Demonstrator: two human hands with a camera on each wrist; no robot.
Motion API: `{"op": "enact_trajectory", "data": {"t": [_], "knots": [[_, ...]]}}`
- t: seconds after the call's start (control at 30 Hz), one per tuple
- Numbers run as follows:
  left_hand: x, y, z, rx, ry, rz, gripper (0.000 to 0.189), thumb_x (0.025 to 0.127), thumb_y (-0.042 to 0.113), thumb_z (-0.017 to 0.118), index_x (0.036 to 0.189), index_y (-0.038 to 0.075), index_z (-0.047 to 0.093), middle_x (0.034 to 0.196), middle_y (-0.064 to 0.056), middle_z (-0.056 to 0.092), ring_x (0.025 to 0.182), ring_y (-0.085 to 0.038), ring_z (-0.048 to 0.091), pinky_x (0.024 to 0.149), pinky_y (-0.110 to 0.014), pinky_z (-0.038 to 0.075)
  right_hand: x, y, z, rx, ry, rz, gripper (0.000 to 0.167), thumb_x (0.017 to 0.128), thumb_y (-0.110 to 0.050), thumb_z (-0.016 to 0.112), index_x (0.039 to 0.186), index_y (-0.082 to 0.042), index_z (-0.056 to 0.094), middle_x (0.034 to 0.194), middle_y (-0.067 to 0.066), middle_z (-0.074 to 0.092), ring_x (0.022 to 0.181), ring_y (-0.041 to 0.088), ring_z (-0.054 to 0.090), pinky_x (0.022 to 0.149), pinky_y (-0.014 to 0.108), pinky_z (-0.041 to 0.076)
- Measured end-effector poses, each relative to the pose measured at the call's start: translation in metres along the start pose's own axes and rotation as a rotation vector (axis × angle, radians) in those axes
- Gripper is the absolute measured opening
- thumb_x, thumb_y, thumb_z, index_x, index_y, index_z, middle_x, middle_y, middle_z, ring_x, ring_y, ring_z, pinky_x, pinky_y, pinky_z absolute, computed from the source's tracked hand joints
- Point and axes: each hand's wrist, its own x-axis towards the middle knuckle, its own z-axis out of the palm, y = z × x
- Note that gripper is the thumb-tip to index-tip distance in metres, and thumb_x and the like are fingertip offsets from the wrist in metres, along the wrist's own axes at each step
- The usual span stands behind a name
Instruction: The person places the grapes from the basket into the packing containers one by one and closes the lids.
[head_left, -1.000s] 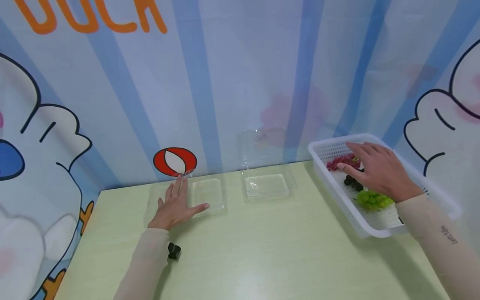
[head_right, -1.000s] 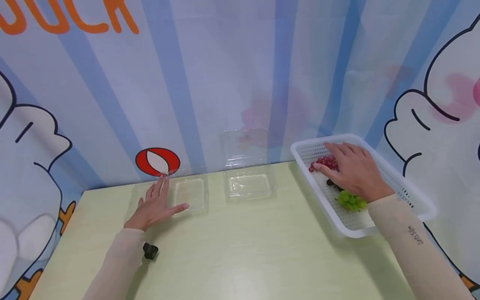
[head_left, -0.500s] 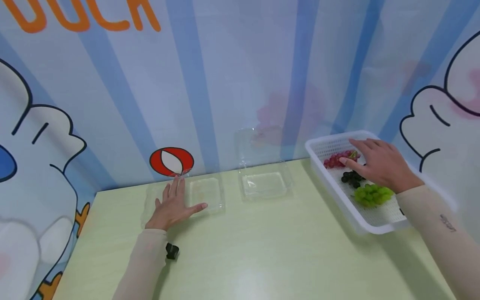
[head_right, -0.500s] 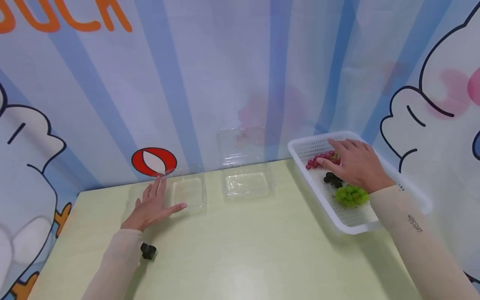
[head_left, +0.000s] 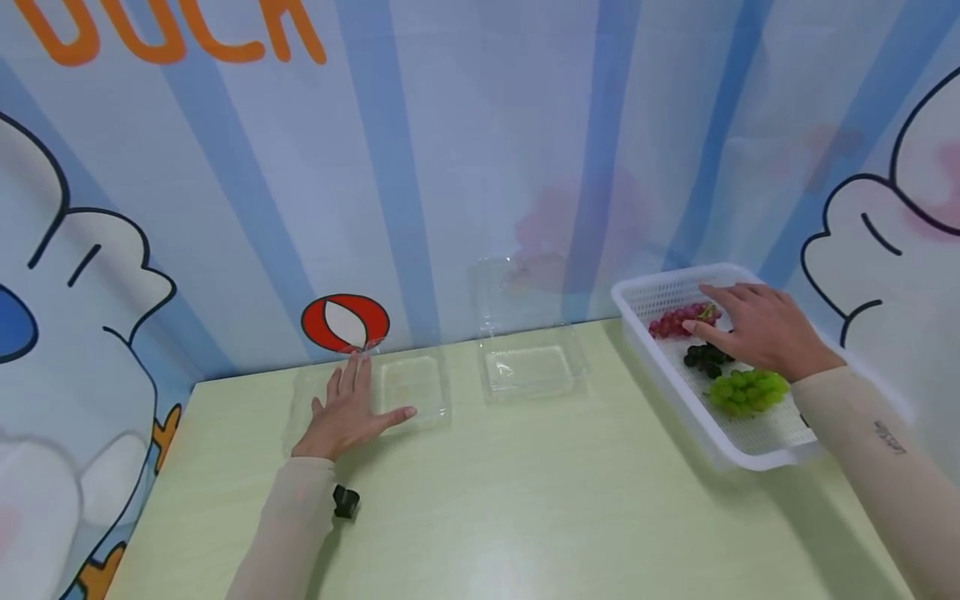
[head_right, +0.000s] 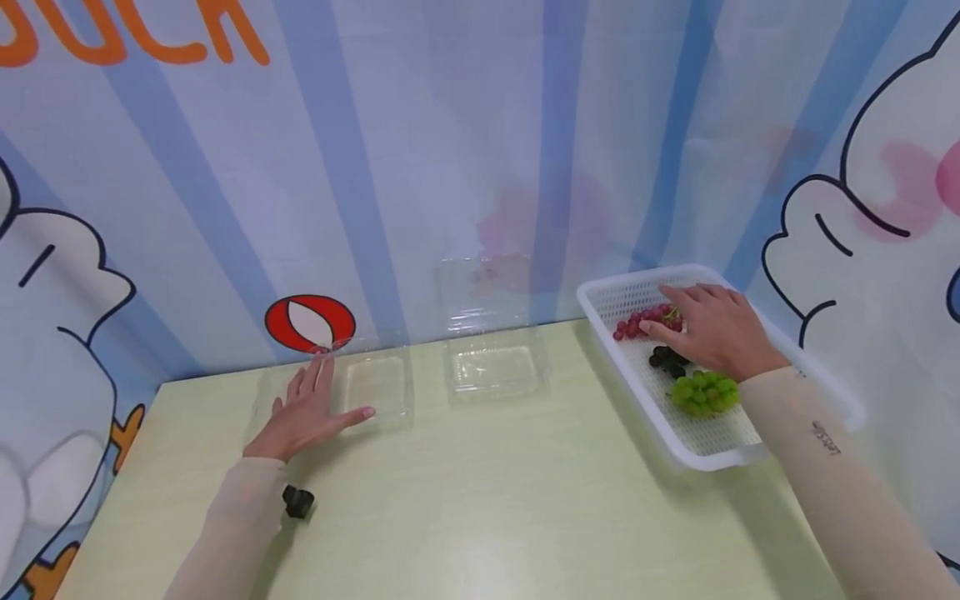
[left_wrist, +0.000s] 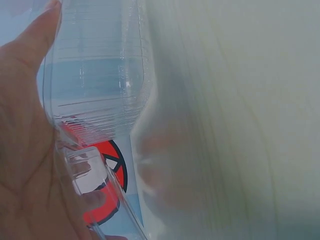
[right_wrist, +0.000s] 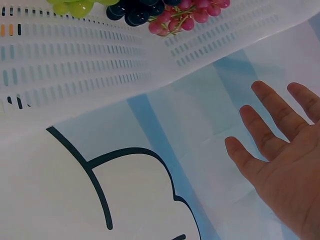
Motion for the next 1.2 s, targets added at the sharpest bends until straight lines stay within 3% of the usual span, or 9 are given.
{"op": "enact_trajectory", "data": {"t": [0.43, 0.67, 0.9, 1.2], "knots": [[0.005, -0.001, 0.004, -0.007, 0.004, 0.003, 0.132, 0.076, 0.089, 0.054, 0.164, 0.009, -0.001, 0.171, -0.015, -0.007, 0.153, -0.05, 0.001, 0.105, -0.086, 0.005, 0.004, 0.025, 0.017, -0.031, -0.063, 0.008, 0.085, 0.098, -0.067, 0.049, 0.153, -0.002, 0.042, 0.143, 0.037, 0.048, 0.128, 0.058, 0.044, 0.101, 0.075, 0.035], [0.006, -0.001, 0.003, -0.002, -0.004, -0.004, 0.132, 0.076, 0.09, 0.053, 0.164, 0.009, -0.002, 0.171, -0.016, -0.006, 0.153, -0.05, 0.0, 0.106, -0.085, 0.005, 0.007, 0.036, 0.021, -0.041, -0.068, -0.012, 0.075, 0.099, -0.052, 0.058, 0.152, 0.0, 0.043, 0.141, 0.038, 0.05, 0.124, 0.06, 0.047, 0.098, 0.074, 0.039], [0.004, -0.002, 0.001, -0.008, -0.001, -0.006, 0.132, 0.076, 0.089, 0.055, 0.164, 0.008, 0.0, 0.171, -0.017, -0.004, 0.153, -0.05, 0.001, 0.105, -0.085, 0.005, 0.011, 0.043, 0.026, -0.058, -0.107, -0.019, 0.072, 0.099, -0.054, 0.057, 0.149, -0.003, 0.048, 0.14, 0.038, 0.05, 0.122, 0.062, 0.048, 0.095, 0.074, 0.042], [0.002, 0.0, -0.001, -0.006, -0.015, -0.013, 0.132, 0.076, 0.088, 0.055, 0.164, 0.008, -0.001, 0.17, -0.018, -0.004, 0.152, -0.05, 0.001, 0.106, -0.085, 0.006, 0.015, 0.048, 0.033, -0.073, -0.166, 0.003, 0.066, 0.094, -0.035, 0.069, 0.148, -0.002, 0.049, 0.135, 0.036, 0.056, 0.113, 0.058, 0.055, 0.088, 0.071, 0.047]]}}
